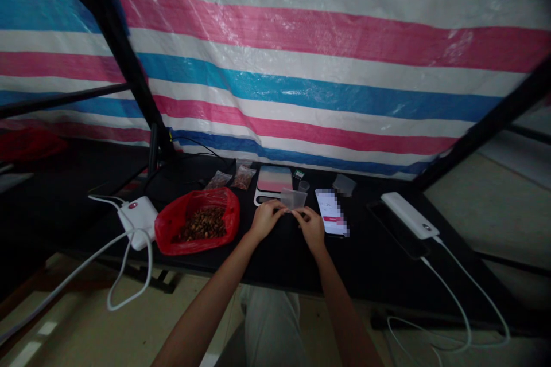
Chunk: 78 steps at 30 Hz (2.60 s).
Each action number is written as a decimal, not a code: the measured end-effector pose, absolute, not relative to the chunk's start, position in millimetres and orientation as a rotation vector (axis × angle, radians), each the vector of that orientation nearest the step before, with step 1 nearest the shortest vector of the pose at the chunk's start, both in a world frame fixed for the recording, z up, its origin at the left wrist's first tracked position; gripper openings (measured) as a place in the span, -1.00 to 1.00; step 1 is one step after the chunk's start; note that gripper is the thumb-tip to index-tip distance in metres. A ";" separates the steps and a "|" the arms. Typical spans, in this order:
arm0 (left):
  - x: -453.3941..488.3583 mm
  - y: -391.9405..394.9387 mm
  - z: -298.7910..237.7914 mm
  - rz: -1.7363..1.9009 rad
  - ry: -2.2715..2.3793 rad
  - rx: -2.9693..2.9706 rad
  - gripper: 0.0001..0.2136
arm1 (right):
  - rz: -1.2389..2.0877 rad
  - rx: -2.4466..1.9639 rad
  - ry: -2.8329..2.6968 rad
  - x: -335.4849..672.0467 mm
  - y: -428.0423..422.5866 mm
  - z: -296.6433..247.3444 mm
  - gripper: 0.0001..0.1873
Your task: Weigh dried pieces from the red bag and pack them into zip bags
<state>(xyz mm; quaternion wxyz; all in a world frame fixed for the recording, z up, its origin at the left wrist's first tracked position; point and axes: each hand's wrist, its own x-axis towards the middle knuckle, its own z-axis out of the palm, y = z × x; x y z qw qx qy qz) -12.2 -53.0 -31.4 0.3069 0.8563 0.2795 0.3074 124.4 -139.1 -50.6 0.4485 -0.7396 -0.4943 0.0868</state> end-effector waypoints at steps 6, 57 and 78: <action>-11.4 -49.0 -34.0 0.874 0.878 2.161 -0.83 | 0.350 -1.638 -1.105 127.8 -135.4 -58.9 -0.65; -29.2 -22.2 -44.5 1.634 1.239 1.239 -0.81 | -0.406 -1.798 -2.016 115.4 -53.8 23.7 -0.80; -24.3 -15.5 -47.6 1.598 1.233 1.189 -0.77 | 0.672 -1.209 -1.190 73.3 -29.0 -6.5 -0.77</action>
